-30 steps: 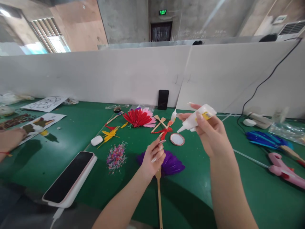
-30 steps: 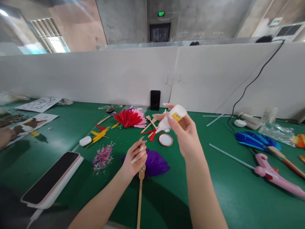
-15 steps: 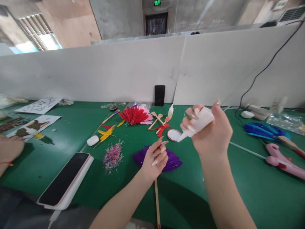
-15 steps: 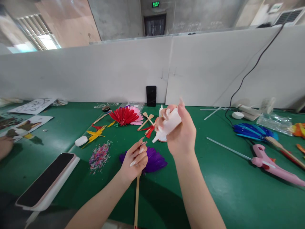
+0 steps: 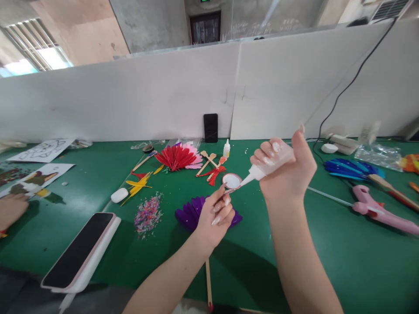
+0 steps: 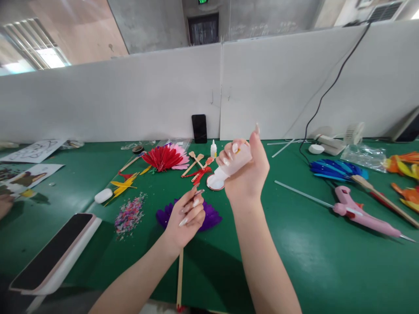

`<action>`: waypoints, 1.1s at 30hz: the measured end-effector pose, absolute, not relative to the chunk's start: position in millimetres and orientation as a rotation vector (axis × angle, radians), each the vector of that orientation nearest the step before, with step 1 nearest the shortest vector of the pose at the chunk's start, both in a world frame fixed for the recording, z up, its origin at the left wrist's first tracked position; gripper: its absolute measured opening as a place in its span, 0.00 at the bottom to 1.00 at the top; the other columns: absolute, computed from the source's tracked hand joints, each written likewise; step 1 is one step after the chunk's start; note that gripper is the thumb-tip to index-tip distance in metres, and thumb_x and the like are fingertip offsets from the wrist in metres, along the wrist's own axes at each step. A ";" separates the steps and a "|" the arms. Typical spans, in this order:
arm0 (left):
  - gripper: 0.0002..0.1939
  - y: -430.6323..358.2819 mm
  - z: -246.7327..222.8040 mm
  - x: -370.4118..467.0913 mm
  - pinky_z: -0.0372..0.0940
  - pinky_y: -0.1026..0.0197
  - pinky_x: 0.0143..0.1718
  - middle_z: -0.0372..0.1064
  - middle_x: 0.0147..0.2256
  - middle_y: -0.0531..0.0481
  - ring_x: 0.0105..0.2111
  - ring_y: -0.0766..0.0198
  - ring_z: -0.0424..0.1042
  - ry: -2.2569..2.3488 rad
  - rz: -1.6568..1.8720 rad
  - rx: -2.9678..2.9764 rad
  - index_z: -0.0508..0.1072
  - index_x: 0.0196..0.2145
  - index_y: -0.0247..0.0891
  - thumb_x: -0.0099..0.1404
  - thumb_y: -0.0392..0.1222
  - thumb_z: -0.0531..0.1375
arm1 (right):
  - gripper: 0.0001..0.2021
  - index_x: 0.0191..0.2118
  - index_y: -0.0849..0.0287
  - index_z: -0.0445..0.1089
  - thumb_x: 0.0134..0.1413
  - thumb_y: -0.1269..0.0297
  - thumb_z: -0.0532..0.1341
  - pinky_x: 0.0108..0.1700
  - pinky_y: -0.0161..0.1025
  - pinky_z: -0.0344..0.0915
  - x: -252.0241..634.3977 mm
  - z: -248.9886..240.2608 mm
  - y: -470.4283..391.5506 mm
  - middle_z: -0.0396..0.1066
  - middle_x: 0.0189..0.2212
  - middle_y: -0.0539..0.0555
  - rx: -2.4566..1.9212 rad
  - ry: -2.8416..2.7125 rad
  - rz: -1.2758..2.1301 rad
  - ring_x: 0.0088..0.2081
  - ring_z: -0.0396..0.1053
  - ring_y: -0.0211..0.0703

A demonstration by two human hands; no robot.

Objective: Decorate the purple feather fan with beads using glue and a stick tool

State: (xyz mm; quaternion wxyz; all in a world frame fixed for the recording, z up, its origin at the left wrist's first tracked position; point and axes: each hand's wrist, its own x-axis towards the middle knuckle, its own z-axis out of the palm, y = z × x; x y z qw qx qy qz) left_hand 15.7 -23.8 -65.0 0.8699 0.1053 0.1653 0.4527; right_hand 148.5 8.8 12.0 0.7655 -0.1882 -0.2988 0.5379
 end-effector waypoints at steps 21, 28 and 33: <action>0.17 -20.1 -86.6 10.1 0.47 0.71 0.12 0.53 0.14 0.60 0.08 0.80 0.44 0.392 1.039 0.222 0.65 0.21 0.31 0.67 0.37 0.49 | 0.25 0.17 0.57 0.57 0.44 0.38 0.56 0.14 0.33 0.47 132.8 16.0 4.3 0.51 0.13 0.44 -0.442 -0.844 1.252 0.13 0.48 0.31; 0.14 -17.7 -92.2 9.8 0.44 0.70 0.12 0.54 0.16 0.59 0.09 0.80 0.42 0.416 1.056 0.264 0.64 0.21 0.32 0.65 0.37 0.52 | 0.27 0.14 0.56 0.58 0.49 0.38 0.52 0.18 0.34 0.53 131.4 16.0 6.6 0.48 0.11 0.45 -0.531 -0.848 1.211 0.16 0.54 0.35; 0.17 -18.5 -90.8 10.4 0.45 0.71 0.12 0.48 0.14 0.60 0.09 0.80 0.41 0.434 1.021 0.256 0.64 0.20 0.31 0.66 0.38 0.51 | 0.23 0.15 0.56 0.58 0.52 0.45 0.56 0.20 0.34 0.55 140.9 13.2 7.5 0.53 0.15 0.47 -0.564 -0.814 1.259 0.21 0.59 0.38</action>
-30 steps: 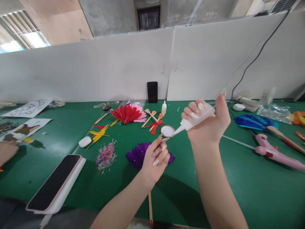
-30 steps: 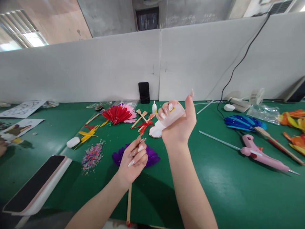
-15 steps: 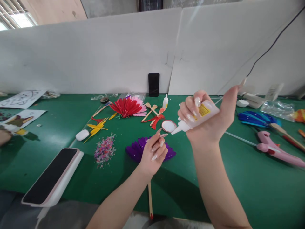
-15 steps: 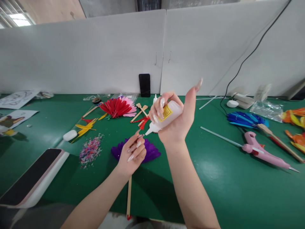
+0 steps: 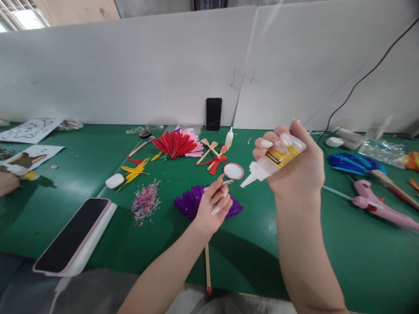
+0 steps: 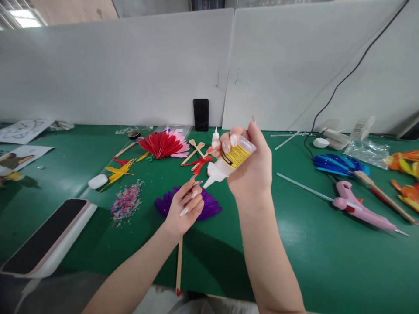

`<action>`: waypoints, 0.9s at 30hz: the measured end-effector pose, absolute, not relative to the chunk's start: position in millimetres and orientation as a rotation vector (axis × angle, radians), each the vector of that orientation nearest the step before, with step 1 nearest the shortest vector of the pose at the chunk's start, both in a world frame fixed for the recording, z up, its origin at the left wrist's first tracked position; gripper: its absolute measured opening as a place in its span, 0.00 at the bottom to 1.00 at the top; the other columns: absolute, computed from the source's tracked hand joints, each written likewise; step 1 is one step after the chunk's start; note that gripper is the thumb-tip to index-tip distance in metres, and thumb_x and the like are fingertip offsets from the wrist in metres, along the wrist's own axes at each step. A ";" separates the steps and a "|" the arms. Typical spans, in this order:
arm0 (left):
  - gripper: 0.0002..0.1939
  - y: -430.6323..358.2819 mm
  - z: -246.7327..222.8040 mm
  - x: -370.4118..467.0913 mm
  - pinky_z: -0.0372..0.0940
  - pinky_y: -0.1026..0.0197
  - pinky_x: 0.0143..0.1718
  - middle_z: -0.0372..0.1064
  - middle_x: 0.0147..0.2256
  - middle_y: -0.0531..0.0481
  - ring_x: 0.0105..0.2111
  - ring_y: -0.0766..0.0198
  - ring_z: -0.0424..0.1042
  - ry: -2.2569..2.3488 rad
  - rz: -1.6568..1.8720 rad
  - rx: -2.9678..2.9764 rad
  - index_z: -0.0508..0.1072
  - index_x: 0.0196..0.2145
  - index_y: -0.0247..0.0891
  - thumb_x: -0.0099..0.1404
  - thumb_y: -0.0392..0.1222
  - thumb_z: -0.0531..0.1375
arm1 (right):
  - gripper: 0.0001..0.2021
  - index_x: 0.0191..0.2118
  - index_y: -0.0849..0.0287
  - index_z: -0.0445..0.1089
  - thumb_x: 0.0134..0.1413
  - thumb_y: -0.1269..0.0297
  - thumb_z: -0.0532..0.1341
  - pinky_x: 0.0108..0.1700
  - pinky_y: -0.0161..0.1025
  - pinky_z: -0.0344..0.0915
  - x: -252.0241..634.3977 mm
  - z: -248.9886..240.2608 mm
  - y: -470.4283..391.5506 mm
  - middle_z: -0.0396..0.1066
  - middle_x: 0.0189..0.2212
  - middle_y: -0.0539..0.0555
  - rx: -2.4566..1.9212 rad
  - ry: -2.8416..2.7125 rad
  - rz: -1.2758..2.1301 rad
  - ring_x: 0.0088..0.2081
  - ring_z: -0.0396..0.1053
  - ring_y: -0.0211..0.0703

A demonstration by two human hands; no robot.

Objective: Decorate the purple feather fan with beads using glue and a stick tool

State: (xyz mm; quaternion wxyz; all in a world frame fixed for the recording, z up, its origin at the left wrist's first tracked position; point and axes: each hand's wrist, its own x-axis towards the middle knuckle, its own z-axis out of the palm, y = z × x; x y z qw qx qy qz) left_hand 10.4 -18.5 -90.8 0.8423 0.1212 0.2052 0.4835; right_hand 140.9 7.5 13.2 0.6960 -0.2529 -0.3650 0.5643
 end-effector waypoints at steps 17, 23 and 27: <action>0.17 -19.3 -89.1 12.1 0.44 0.70 0.12 0.44 0.13 0.61 0.09 0.79 0.40 0.445 0.990 0.265 0.66 0.21 0.31 0.66 0.40 0.51 | 0.25 0.14 0.55 0.53 0.53 0.43 0.53 0.14 0.32 0.50 153.8 11.6 10.5 0.46 0.12 0.43 -0.220 -0.995 1.434 0.12 0.43 0.32; 0.17 -20.2 -89.2 13.1 0.45 0.70 0.12 0.45 0.13 0.61 0.09 0.79 0.40 0.462 0.981 0.282 0.65 0.21 0.32 0.66 0.40 0.51 | 0.24 0.15 0.54 0.56 0.53 0.44 0.54 0.14 0.32 0.53 159.5 5.1 15.8 0.41 0.08 0.40 -0.163 -0.979 1.416 0.09 0.41 0.32; 0.19 -20.6 -88.4 13.7 0.45 0.70 0.12 0.44 0.14 0.61 0.09 0.79 0.39 0.450 0.982 0.285 0.65 0.20 0.31 0.67 0.40 0.50 | 0.25 0.13 0.54 0.55 0.53 0.46 0.54 0.12 0.31 0.51 162.6 2.2 18.8 0.40 0.07 0.40 -0.110 -0.964 1.380 0.09 0.42 0.32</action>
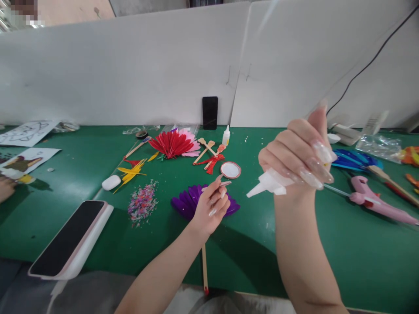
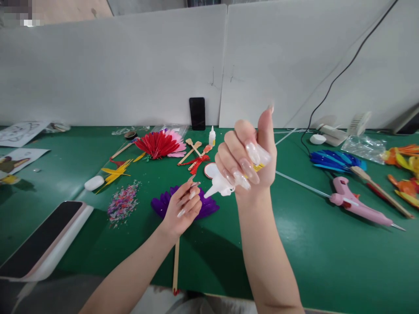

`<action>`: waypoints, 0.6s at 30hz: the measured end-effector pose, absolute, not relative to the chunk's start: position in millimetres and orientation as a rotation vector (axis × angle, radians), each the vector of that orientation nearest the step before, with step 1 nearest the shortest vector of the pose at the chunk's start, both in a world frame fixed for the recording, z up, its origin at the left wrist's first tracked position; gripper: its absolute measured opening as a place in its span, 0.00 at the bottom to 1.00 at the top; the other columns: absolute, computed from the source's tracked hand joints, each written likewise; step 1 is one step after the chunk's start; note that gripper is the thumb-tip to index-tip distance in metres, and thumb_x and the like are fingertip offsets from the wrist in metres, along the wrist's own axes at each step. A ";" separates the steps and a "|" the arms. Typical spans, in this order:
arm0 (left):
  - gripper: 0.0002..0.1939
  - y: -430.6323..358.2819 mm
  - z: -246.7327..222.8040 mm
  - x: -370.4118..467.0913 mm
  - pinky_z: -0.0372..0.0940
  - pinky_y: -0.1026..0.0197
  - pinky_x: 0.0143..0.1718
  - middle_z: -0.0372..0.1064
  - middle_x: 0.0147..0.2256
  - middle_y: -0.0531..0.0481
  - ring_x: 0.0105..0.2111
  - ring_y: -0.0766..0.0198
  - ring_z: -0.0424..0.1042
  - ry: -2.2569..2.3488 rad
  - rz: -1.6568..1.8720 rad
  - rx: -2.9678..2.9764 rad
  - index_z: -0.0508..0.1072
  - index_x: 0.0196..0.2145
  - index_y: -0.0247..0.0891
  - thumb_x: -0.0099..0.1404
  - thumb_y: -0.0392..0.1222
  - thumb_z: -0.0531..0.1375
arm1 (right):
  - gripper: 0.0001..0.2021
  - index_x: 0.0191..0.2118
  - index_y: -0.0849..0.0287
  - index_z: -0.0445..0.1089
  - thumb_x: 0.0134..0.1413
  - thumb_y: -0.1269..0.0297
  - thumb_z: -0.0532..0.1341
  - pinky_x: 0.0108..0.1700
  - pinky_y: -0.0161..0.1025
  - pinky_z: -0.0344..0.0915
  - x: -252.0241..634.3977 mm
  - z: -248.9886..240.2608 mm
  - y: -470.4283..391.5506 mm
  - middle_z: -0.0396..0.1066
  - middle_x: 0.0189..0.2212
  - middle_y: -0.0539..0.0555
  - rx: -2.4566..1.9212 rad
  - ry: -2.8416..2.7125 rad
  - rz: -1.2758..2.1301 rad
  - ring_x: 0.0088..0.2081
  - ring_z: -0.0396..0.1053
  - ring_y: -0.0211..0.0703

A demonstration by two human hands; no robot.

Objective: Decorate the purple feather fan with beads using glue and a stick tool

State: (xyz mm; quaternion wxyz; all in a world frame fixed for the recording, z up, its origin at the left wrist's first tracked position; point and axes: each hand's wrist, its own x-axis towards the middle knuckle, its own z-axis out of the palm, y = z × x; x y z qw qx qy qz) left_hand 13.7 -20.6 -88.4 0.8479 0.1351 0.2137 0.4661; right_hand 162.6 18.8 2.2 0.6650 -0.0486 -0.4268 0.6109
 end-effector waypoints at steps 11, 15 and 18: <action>0.19 -20.0 -89.5 13.3 0.45 0.71 0.13 0.42 0.13 0.61 0.09 0.78 0.40 0.458 0.973 0.283 0.65 0.20 0.32 0.67 0.40 0.50 | 0.30 0.07 0.59 0.48 0.44 0.55 0.66 0.28 0.39 0.69 154.3 8.6 14.7 0.67 0.26 0.51 0.006 -0.737 1.537 0.31 0.67 0.41; 0.19 -20.2 -89.9 13.1 0.45 0.70 0.13 0.45 0.13 0.61 0.09 0.79 0.40 0.454 0.973 0.275 0.65 0.20 0.32 0.67 0.39 0.49 | 0.31 0.07 0.59 0.46 0.45 0.54 0.64 0.35 0.45 0.70 150.6 6.2 15.8 0.66 0.27 0.51 -0.021 -0.763 1.550 0.34 0.67 0.44; 0.19 -20.2 -89.9 13.1 0.45 0.70 0.12 0.46 0.14 0.60 0.09 0.79 0.41 0.435 0.979 0.269 0.65 0.20 0.31 0.67 0.38 0.48 | 0.31 0.08 0.59 0.45 0.48 0.53 0.62 0.35 0.48 0.69 149.7 5.7 15.8 0.62 0.24 0.51 -0.067 -0.813 1.525 0.31 0.65 0.43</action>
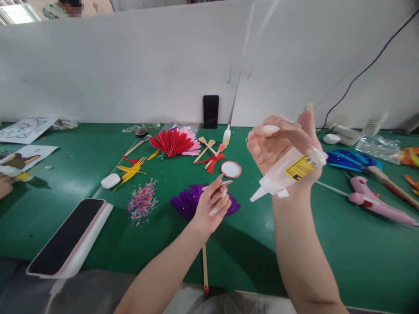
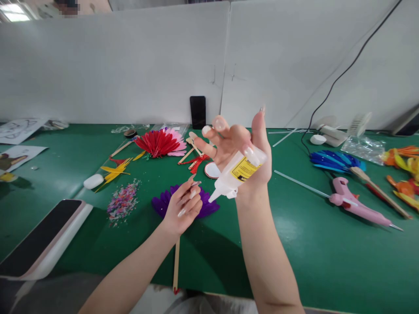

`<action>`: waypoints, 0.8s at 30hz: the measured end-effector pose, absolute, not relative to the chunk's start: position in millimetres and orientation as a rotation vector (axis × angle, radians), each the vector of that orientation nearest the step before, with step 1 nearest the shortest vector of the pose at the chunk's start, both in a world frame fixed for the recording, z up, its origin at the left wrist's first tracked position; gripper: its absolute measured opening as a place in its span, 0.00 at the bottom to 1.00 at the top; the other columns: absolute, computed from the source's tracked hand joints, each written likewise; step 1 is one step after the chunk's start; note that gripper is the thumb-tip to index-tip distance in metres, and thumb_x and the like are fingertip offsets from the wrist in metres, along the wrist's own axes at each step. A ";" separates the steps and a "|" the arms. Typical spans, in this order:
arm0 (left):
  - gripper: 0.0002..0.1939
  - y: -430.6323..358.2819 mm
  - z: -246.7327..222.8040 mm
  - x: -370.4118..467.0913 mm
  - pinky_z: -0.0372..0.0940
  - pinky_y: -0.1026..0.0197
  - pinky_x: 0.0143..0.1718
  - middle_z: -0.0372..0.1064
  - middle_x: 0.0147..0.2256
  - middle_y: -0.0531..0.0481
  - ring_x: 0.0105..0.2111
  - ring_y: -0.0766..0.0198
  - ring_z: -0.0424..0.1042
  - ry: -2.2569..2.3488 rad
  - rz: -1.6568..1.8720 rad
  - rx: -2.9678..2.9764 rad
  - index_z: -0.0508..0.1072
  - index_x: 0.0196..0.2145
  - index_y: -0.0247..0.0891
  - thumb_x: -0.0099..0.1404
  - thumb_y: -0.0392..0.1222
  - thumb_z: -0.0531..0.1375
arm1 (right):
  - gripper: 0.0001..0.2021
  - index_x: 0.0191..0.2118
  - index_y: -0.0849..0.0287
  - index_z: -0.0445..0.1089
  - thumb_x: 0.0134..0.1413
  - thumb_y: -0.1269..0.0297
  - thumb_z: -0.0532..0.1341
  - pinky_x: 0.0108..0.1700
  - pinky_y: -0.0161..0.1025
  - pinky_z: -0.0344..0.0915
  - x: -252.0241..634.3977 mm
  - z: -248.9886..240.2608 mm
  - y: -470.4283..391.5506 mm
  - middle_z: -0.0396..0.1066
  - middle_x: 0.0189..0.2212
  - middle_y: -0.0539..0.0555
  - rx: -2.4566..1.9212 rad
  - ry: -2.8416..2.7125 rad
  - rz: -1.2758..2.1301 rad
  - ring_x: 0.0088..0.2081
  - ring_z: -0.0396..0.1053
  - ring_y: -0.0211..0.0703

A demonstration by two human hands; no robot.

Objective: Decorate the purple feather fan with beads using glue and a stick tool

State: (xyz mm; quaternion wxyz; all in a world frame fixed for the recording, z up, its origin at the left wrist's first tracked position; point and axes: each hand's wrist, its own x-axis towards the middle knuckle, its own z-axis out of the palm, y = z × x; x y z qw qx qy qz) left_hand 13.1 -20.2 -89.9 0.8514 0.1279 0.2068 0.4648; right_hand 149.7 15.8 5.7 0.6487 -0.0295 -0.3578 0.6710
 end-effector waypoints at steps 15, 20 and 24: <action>0.17 -20.7 -92.2 12.6 0.45 0.71 0.12 0.45 0.13 0.61 0.08 0.79 0.42 0.403 0.971 0.268 0.66 0.21 0.31 0.67 0.38 0.49 | 0.26 0.14 0.56 0.48 0.52 0.47 0.57 0.11 0.29 0.48 154.3 4.8 20.0 0.43 0.07 0.40 -0.007 -0.816 1.657 0.10 0.43 0.30; 0.16 -20.6 -93.8 12.6 0.44 0.71 0.12 0.48 0.14 0.60 0.08 0.79 0.42 0.411 0.975 0.270 0.65 0.22 0.31 0.66 0.38 0.50 | 0.24 0.16 0.56 0.48 0.52 0.49 0.57 0.14 0.30 0.50 157.7 1.7 22.5 0.50 0.10 0.42 0.035 -0.812 1.673 0.12 0.48 0.30; 0.16 -20.8 -94.2 12.8 0.44 0.71 0.12 0.53 0.15 0.59 0.08 0.80 0.42 0.405 0.983 0.262 0.65 0.22 0.31 0.66 0.36 0.49 | 0.24 0.16 0.56 0.50 0.49 0.47 0.59 0.14 0.32 0.47 157.5 1.0 23.0 0.50 0.10 0.43 0.000 -0.809 1.625 0.13 0.47 0.31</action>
